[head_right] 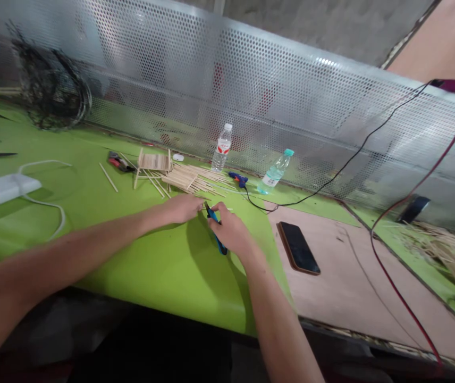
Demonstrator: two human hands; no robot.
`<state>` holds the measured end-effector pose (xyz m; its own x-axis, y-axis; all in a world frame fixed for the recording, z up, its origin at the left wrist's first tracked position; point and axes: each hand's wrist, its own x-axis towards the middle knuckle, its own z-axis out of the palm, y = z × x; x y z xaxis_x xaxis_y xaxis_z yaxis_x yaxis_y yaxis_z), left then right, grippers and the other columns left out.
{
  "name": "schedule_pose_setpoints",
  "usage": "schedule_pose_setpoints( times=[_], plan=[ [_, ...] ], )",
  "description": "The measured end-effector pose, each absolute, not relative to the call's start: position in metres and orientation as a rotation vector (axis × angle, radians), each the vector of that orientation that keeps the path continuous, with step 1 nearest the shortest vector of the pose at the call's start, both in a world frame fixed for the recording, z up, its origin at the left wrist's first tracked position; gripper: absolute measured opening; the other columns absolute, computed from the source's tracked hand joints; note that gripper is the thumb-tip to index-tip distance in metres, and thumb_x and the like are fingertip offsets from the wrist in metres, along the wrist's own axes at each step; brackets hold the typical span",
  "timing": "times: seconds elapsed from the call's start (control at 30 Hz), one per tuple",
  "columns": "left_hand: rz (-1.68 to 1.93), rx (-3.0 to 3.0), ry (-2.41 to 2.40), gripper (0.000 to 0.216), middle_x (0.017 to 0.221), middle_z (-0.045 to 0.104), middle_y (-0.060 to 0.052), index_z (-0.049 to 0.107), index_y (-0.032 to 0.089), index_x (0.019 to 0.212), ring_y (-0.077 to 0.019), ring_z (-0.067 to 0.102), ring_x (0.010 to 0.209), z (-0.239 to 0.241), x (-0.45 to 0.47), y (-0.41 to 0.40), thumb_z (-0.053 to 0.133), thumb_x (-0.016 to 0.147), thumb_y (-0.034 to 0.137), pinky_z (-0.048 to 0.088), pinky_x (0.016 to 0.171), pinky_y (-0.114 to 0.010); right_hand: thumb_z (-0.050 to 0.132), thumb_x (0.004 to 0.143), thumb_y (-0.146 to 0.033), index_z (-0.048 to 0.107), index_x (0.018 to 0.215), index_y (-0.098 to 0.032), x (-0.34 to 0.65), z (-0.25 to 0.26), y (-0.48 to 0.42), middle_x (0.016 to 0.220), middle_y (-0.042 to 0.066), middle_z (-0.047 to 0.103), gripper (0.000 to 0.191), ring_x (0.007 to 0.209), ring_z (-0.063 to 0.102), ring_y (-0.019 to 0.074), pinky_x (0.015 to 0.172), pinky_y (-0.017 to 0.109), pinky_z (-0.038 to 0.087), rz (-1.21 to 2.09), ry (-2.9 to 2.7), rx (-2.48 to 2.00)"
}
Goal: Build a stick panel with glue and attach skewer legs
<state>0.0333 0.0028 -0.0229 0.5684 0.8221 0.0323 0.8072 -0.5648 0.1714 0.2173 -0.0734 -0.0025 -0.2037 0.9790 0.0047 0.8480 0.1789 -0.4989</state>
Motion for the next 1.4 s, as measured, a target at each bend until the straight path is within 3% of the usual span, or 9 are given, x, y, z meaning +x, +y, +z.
schedule_pose_setpoints(
  times=[0.5, 0.77, 0.93, 1.13, 1.4],
  plan=[
    [0.129, 2.556, 1.392, 0.017, 0.089, 0.074, -0.012, 0.068, 0.018, 0.092, -0.0261, 0.07, 0.076, -0.019, 0.035, 0.003, 0.052, 0.087, 0.014, 0.048, 0.065, -0.031, 0.056, 0.093, -0.038, 0.056, 0.119, -0.028, 0.222, 0.005, -0.076, 0.058, -0.006, 0.053, 0.028, 0.053, 0.052, 0.0171, 0.053, 0.027, 0.03, 0.686, -2.093, -1.749],
    [0.224, 2.671, 1.389, 0.028, 0.101, 0.074, -0.017, 0.066, 0.015, 0.107, -0.0294, 0.071, 0.09, -0.026, 0.032, 0.002, 0.043, 0.097, 0.027, 0.049, 0.072, -0.034, 0.056, 0.094, -0.038, 0.056, 0.12, -0.027, 0.22, 0.0, -0.073, 0.056, -0.007, 0.051, 0.028, 0.049, 0.047, 0.0158, 0.052, 0.027, 0.028, 0.625, -2.088, -1.728],
    [0.26, 2.641, 1.378, 0.031, 0.098, 0.073, -0.016, 0.06, 0.014, 0.119, -0.0293, 0.071, 0.086, -0.032, 0.032, 0.004, 0.041, 0.098, 0.028, 0.049, 0.071, -0.035, 0.056, 0.094, -0.039, 0.057, 0.12, -0.026, 0.217, 0.003, -0.076, 0.058, -0.006, 0.052, 0.029, 0.048, 0.044, 0.0152, 0.053, 0.027, 0.029, 0.617, -2.084, -1.734],
    [0.256, 2.62, 1.379, 0.026, 0.1, 0.073, -0.018, 0.061, 0.016, 0.11, -0.0317, 0.071, 0.089, -0.032, 0.033, 0.004, 0.043, 0.099, 0.031, 0.05, 0.073, -0.038, 0.055, 0.094, -0.036, 0.058, 0.118, -0.026, 0.222, 0.004, -0.076, 0.055, -0.007, 0.049, 0.026, 0.047, 0.044, 0.0147, 0.053, 0.027, 0.028, 0.63, -2.104, -1.73],
    [0.168, 2.621, 1.441, 0.029, 0.105, 0.073, -0.017, 0.06, 0.016, 0.113, -0.0309, 0.072, 0.092, -0.025, 0.033, 0.0, 0.038, 0.101, 0.031, 0.052, 0.073, -0.036, 0.055, 0.094, -0.039, 0.055, 0.121, -0.026, 0.216, -0.003, -0.075, 0.059, -0.005, 0.054, 0.03, 0.048, 0.046, 0.0153, 0.052, 0.026, 0.026, 0.568, -2.126, -1.719]
  ],
)
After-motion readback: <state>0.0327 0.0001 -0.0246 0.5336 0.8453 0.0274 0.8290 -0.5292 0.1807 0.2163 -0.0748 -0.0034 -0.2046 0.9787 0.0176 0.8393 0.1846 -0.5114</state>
